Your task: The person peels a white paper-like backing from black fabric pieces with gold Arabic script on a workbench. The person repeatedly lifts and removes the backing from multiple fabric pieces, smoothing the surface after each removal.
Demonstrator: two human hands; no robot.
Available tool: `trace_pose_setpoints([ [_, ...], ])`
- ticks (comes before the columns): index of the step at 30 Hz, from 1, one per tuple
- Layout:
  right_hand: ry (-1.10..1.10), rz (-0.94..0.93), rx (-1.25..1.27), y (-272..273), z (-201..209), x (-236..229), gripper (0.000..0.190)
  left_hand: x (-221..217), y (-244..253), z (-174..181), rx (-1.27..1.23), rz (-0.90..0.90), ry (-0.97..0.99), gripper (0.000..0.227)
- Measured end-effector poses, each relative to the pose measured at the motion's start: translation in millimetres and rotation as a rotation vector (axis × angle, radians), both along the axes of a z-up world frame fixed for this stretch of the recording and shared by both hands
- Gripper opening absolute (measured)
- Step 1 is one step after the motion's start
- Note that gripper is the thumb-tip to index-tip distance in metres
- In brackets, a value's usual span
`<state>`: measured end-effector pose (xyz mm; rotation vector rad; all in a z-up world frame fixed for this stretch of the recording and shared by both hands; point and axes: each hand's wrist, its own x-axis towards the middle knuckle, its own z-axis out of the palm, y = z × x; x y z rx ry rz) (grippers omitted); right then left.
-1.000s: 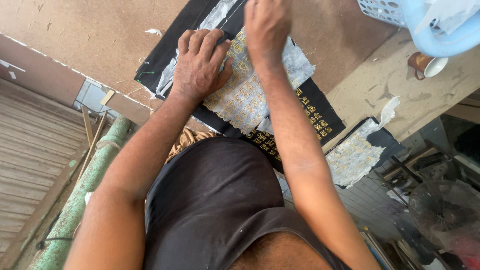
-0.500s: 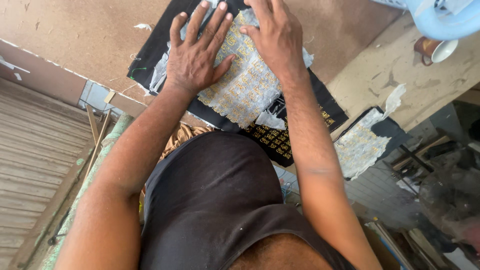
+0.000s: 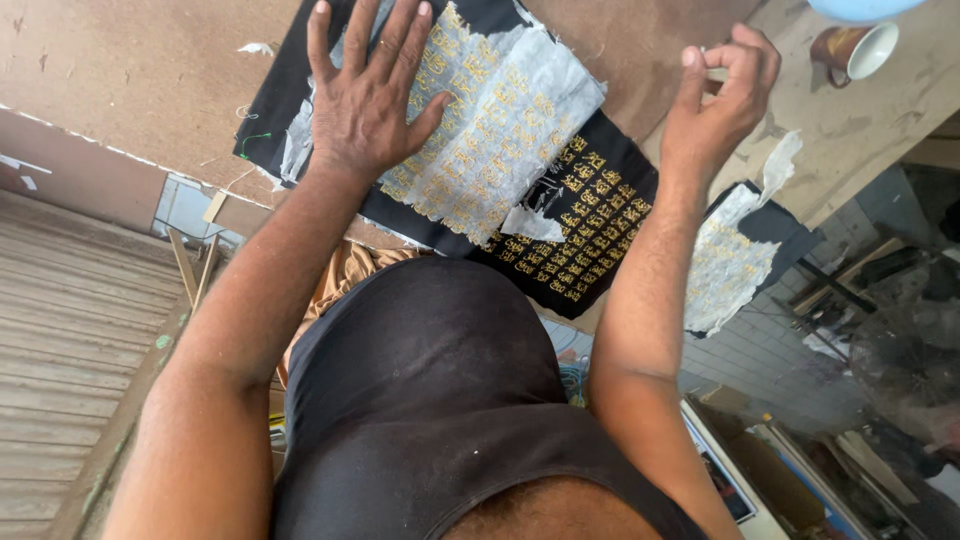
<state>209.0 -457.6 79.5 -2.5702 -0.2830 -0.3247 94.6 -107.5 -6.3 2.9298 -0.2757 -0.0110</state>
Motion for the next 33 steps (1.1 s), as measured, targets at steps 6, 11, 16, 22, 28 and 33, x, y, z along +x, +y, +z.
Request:
trace_pose_setpoints([
  [6, 0.288, 0.203, 0.201, 67, -21, -26, 0.016, 13, -20, 8, -0.146, -0.004, 0.127, 0.079],
  [11, 0.166, 0.4, 0.017, 119, -25, -16, 0.035, 41, -40, 3, -0.274, -0.084, 0.185, 0.103],
  [16, 0.373, 0.363, -0.145, 116, -47, -3, 0.034, 48, -40, 7, -0.289, -0.058, 0.288, 0.119],
  [22, 0.447, 0.175, -0.282, 47, -48, -24, 0.029, 57, -40, 20, -0.349, -0.053, 0.345, 0.121],
  [28, 0.287, -0.244, -0.302, -60, 1, -52, 0.021, 56, -39, 23, -0.283, -0.064, 0.446, 0.118],
  [33, 0.348, -0.076, -0.039, 3, 3, -66, 0.023, 61, -40, 33, -0.269, -0.065, 0.431, 0.12],
])
